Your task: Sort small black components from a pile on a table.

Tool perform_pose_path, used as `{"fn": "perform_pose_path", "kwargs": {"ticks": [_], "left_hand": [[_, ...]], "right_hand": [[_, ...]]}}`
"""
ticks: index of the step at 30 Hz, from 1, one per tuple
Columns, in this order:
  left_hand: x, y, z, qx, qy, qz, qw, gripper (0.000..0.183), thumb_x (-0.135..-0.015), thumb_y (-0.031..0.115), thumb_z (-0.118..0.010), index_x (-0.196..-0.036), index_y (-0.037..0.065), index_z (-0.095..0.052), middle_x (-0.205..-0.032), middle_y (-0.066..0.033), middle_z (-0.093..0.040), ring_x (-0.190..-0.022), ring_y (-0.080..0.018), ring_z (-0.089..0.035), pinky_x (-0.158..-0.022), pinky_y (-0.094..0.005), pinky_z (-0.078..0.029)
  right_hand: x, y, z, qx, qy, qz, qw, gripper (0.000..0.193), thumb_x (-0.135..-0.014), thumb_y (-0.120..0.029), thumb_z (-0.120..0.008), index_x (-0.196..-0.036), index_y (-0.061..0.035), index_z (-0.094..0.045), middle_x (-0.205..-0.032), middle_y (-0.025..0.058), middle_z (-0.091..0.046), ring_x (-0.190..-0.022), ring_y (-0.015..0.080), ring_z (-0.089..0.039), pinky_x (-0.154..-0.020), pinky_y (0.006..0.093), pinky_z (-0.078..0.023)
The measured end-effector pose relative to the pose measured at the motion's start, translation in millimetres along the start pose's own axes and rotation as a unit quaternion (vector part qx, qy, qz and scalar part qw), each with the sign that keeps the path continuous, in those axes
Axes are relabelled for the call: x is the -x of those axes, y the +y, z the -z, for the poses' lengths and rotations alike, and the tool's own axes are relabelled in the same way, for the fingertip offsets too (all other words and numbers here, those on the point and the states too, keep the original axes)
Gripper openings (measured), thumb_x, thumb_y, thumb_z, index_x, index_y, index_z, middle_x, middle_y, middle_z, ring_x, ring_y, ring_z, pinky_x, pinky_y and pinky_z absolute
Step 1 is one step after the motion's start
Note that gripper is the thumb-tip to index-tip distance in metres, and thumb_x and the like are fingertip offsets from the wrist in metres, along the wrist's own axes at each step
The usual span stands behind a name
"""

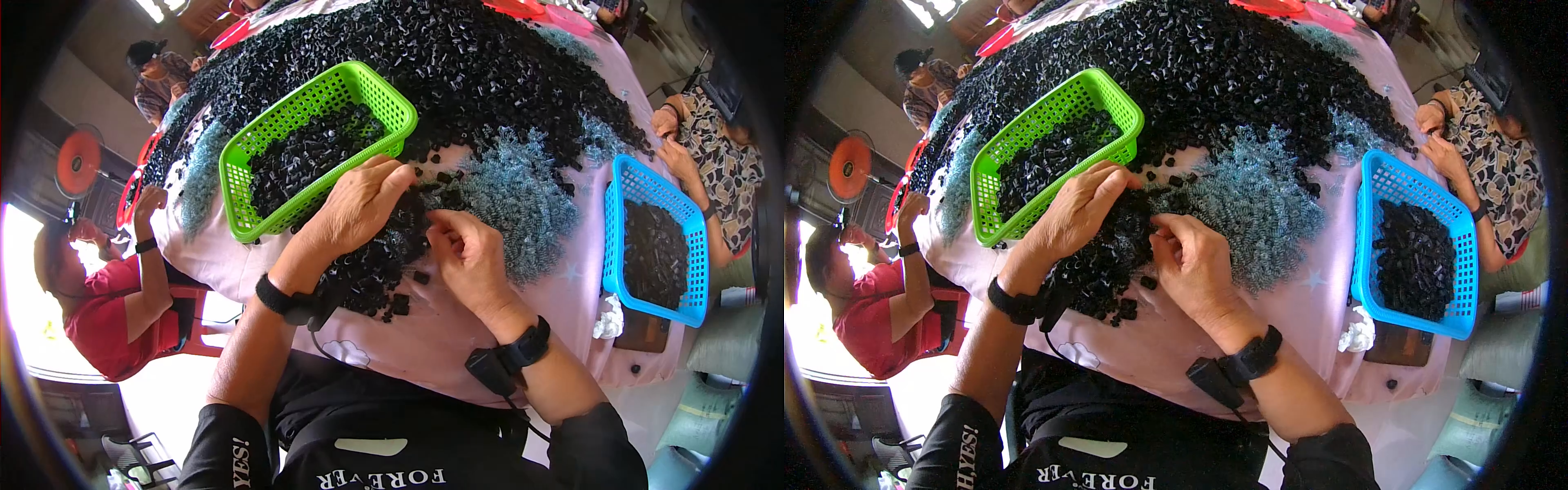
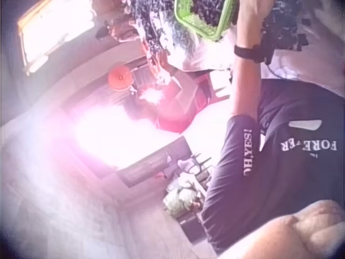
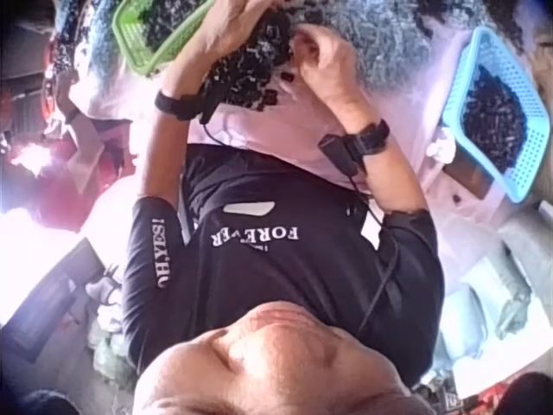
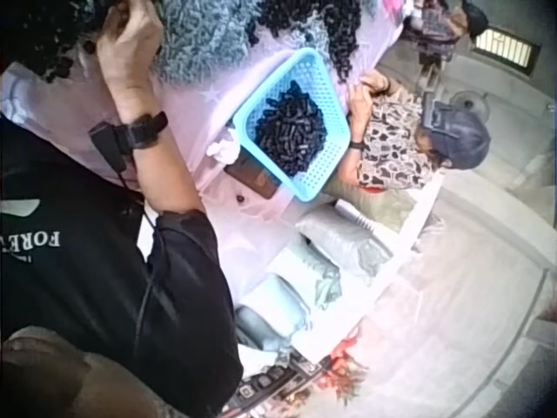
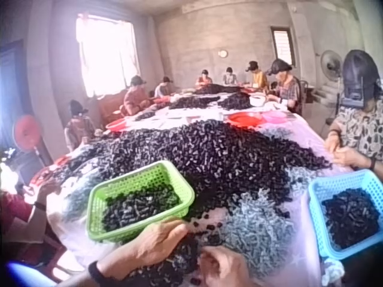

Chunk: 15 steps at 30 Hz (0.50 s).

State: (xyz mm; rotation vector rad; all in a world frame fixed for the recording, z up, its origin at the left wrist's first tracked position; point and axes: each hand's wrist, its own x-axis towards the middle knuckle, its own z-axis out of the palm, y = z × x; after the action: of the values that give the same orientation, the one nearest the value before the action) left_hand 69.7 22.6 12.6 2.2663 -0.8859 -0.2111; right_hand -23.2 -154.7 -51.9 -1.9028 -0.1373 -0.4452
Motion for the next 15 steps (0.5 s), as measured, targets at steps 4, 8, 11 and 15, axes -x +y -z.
{"fn": "perform_pose_path", "kwargs": {"ticks": [4, 8, 11, 15], "left_hand": [[12, 0, -4, -0.049, 0.048, -0.009, 0.998, 0.041, -0.108, 0.027, -0.041, -0.114, -0.003, -0.068, -0.112, -0.0206, -0.068, -0.109, -0.0358, -0.064, -0.096, -0.0415, -0.048], [8, 4, 1, -0.058, 0.027, 0.033, 0.997, 0.040, -0.107, 0.026, -0.042, -0.115, -0.003, -0.067, -0.117, -0.0212, -0.067, -0.111, -0.0375, -0.063, -0.099, -0.0409, -0.047], [-4, 4, -3, -0.055, 0.045, -0.026, 0.997, 0.039, -0.107, 0.026, -0.041, -0.118, -0.003, -0.066, -0.117, -0.0212, -0.066, -0.110, -0.0376, -0.063, -0.098, -0.0415, -0.048], [-11, 5, -16, -0.119, 0.031, -0.051, 0.991, 0.037, -0.106, 0.024, -0.043, -0.120, -0.003, -0.064, -0.116, -0.0201, -0.066, -0.110, -0.0380, -0.062, -0.096, -0.0437, -0.048]], "right_hand": [[-2, -2, 4, -0.019, -0.025, -0.049, 0.998, 0.018, -0.084, 0.002, -0.070, -0.102, 0.0024, -0.069, -0.089, 0.0149, -0.070, -0.072, 0.0253, -0.071, -0.064, 0.0325, -0.058], [0, 2, 1, -0.036, -0.060, 0.002, 0.998, 0.020, -0.082, 0.005, -0.070, -0.101, 0.0019, -0.069, -0.092, 0.0153, -0.069, -0.074, 0.0256, -0.072, -0.065, 0.0331, -0.058], [0, 3, -1, -0.040, -0.089, 0.016, 0.995, 0.022, -0.079, 0.007, -0.071, -0.100, 0.0010, -0.070, -0.092, 0.0149, -0.068, -0.075, 0.0254, -0.072, -0.067, 0.0336, -0.058], [-1, 4, -2, -0.047, -0.094, 0.034, 0.994, 0.026, -0.076, 0.007, -0.074, -0.101, -0.0001, -0.070, -0.091, 0.0138, -0.066, -0.075, 0.0254, -0.072, -0.068, 0.0341, -0.058]]}}
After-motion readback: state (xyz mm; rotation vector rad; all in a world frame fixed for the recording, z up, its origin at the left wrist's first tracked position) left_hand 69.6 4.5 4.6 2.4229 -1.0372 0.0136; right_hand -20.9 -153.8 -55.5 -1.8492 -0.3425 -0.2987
